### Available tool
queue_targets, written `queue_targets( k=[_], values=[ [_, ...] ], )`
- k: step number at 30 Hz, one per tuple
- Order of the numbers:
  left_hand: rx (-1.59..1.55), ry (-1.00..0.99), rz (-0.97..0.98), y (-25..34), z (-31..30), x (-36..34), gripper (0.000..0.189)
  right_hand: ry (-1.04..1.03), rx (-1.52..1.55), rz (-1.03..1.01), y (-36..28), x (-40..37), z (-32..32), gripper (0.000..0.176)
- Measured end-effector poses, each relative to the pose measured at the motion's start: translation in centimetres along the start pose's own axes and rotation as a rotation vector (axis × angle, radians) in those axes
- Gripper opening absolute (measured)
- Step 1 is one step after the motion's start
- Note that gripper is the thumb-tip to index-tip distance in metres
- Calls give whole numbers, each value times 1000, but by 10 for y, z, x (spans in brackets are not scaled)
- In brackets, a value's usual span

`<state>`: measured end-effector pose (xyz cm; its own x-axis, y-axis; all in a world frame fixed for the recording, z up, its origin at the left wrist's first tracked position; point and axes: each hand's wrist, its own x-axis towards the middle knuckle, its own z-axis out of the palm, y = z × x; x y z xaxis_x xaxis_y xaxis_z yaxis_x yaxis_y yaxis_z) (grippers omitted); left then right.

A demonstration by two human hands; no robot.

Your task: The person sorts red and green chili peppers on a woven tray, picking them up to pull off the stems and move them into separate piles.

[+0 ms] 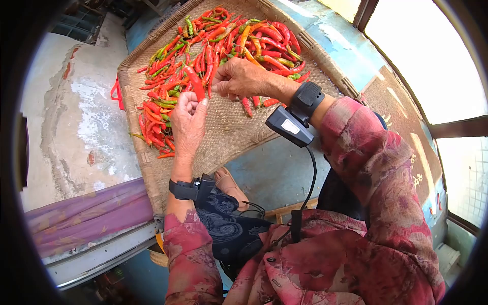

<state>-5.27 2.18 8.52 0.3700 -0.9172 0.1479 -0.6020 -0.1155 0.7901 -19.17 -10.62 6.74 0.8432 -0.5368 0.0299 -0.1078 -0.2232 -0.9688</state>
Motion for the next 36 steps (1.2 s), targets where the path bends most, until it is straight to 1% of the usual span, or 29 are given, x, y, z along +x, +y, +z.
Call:
queue_targets(
  k=[1,2,3,4,5,7,8,10,11,12,13,14,16,17,18,19,21,23,24,25,27,29,31,32,35,36],
  values=[
    [13,72,-5,-2,-8,1,17,0,0,0,4,-1,-3,18],
    [26,144,-10,-5,-17,3,16,83,-343,-105,8,-4,-6,16],
    [-42,225,9,-14,-27,6,16,168,-686,-211,14,-6,-10,14],
    [-13,299,2,-26,-40,10,16,140,-891,-206,26,-6,-12,8],
    [92,379,56,-37,-55,11,17,142,-890,-207,31,-7,-12,8],
    [334,485,-14,-33,-79,10,17,-43,-1232,-20,39,-9,-10,10],
    [336,489,-15,-42,-90,12,17,-66,-1252,4,42,-10,-8,10],
    [519,498,-85,-67,-106,12,20,-88,-1273,19,43,-11,-7,10],
    [520,501,-86,-78,-109,13,20,-108,-1294,41,43,-11,-7,10],
    [530,529,-42,-80,-108,14,21,-111,-1317,44,44,-11,-6,11],
    [540,555,2,-82,-109,15,23,-112,-1316,42,45,-11,-6,11],
    [542,555,0,-84,-109,15,23,-98,-1312,28,46,-11,-5,11],
    [484,567,100,-55,-98,14,22,-87,-1309,16,44,-9,-4,11],
    [482,567,95,-46,-91,14,22,-91,-1262,41,42,-7,-6,9],
    [454,524,96,-37,-82,13,21,-97,-1215,65,38,-6,-7,7],
    [427,482,93,-30,-74,11,19,-43,-1131,52,32,-4,-9,9],
    [286,338,184,-21,-52,7,17,31,-843,-130,20,-3,-14,16],
    [123,145,139,-10,-28,-1,20,-12,-518,20,-6,-4,-11,22],
    [91,90,156,-8,-16,-3,22,-91,-253,132,-9,-4,-9,26],
    [61,33,175,-7,-7,-5,24,-93,-246,142,-11,-4,-6,26],
    [44,-16,148,-2,3,-9,25,-137,27,71,-11,-7,1,26],
    [22,-74,112,0,10,-14,27,-123,75,30,-8,-9,7,24],
    [-77,-110,28,-2,8,-10,24,-116,75,23,-7,-10,11,23],
    [-126,-105,41,-4,9,-10,19,-116,78,27,-8,-11,11,23],
    [-62,-126,33,2,7,-12,20,-161,43,16,-14,-15,7,27],
    [-69,-122,33,2,4,-11,20,-163,-34,7,-19,-17,2,29]
  ],
)
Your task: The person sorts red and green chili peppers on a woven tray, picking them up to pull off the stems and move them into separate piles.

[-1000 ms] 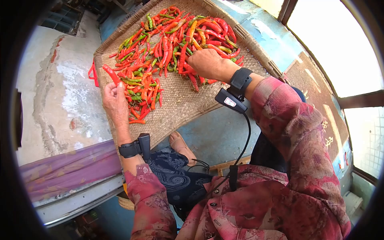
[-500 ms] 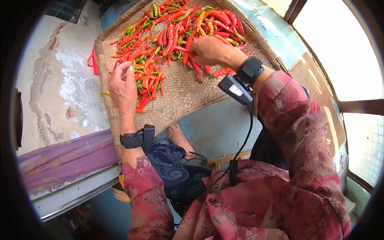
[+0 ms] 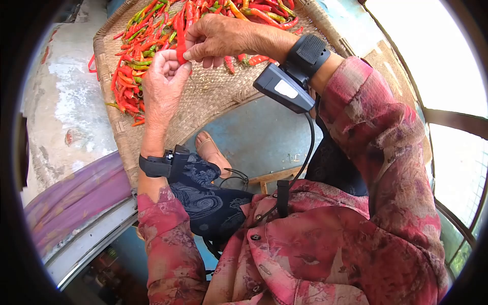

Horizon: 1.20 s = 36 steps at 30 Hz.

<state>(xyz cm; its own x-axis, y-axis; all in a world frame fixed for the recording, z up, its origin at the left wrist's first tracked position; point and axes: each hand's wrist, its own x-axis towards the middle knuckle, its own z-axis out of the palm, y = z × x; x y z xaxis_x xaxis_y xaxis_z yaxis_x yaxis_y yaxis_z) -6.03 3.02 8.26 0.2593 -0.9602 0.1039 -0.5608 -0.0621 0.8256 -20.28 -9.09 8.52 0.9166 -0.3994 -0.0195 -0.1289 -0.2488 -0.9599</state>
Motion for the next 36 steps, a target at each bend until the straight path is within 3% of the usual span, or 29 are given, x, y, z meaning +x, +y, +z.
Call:
queue_targets(
  k=[2,3,5,6,8,9,11,12,15,17,18,23,25,26,29,36],
  values=[
    [100,177,12,-8,-17,3,21,-5,-225,-11,3,-1,-11,32],
    [96,277,43,-15,-30,6,23,16,-378,-55,8,-1,-20,25],
    [230,473,-2,-24,-66,10,22,64,-798,-98,12,-10,-38,24],
    [255,577,-17,-26,-81,8,22,57,-818,-96,14,-17,-43,24],
    [435,710,-83,-40,-112,4,24,19,-1083,232,19,-29,-50,28],
    [581,758,-92,-57,-128,4,30,21,-1090,228,27,-34,-53,28],
    [795,731,-199,-66,-142,1,35,1,-1128,219,48,-46,-57,37],
    [795,732,-198,-69,-141,2,35,7,-1061,186,50,-51,-57,48],
    [889,733,-152,-69,-134,6,36,-77,-1199,229,56,-57,-49,55],
    [764,657,-106,-57,-121,8,35,-92,-1235,263,66,-57,-40,47],
    [843,665,10,-56,-117,10,36,-56,-1271,242,71,-55,-38,41],
    [747,545,-4,-35,-86,14,25,80,-1306,58,83,-48,-37,24],
    [663,466,62,-34,-74,16,22,64,-1305,81,86,-39,-36,20],
    [781,474,206,-45,-72,20,20,40,-1303,102,86,-35,-36,16],
    [818,410,215,-32,-57,19,20,46,-1282,133,83,-29,-32,13],
    [665,310,196,-24,-35,17,18,205,-1065,100,60,-14,-39,27]
  ],
)
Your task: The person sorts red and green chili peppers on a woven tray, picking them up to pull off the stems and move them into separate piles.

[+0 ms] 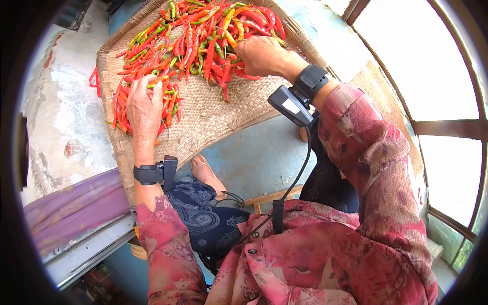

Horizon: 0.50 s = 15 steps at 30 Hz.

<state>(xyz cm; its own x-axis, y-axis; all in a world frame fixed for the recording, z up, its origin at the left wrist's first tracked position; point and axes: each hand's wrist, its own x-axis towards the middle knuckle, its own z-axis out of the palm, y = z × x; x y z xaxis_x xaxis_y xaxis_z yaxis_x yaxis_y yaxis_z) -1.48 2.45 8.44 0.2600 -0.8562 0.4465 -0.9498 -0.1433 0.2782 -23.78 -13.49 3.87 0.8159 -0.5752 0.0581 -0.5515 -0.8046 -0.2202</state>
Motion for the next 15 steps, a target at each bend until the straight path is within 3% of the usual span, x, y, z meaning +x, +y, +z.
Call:
queue_targets(
  k=[2,5,7,10,13,15],
  values=[
    [-55,-20,26,-1,7,-1,16,75,74,-11,-2,7,-7,26],
    [-238,-161,-50,12,13,-3,20,193,443,45,-8,17,-19,21],
    [-457,-303,-163,23,22,-4,23,121,742,178,-14,24,-22,27],
    [-722,-324,-238,34,40,-8,32,-17,1350,311,-36,22,-22,13],
    [-865,-288,-308,42,43,-1,30,-44,1464,296,-54,21,-21,15],
    [-963,-415,-421,44,37,2,26,-3,1437,293,-55,26,-8,16]
  ],
)
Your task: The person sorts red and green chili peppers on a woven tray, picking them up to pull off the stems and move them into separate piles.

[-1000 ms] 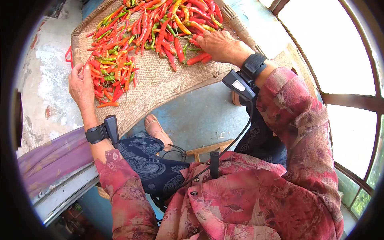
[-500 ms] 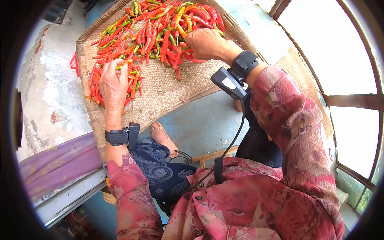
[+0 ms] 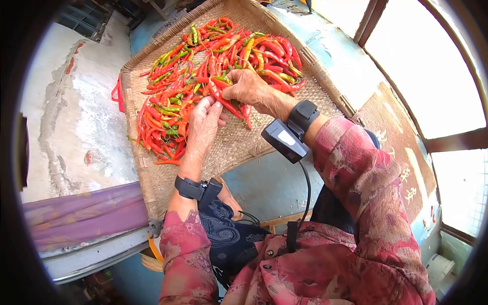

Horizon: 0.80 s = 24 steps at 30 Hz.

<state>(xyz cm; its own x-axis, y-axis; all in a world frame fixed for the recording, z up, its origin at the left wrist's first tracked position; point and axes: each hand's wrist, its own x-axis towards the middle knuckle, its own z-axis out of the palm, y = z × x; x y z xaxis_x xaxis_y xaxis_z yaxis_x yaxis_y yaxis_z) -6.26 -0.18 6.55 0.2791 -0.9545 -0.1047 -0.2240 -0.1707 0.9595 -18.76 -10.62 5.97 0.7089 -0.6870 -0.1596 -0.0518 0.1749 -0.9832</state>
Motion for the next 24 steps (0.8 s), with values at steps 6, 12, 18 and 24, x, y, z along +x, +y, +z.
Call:
queue_targets(
  k=[6,12,18,24],
  values=[
    [22,-54,36,-5,-5,-5,22,-68,-96,-6,9,1,3,30],
    [19,-137,-19,-3,-1,-8,24,-12,-250,33,18,-3,8,24],
    [-159,24,-2,-11,17,-4,35,327,-426,-175,12,-5,27,30],
    [163,116,192,-11,13,-5,40,429,-438,-91,6,2,31,28]
  ],
)
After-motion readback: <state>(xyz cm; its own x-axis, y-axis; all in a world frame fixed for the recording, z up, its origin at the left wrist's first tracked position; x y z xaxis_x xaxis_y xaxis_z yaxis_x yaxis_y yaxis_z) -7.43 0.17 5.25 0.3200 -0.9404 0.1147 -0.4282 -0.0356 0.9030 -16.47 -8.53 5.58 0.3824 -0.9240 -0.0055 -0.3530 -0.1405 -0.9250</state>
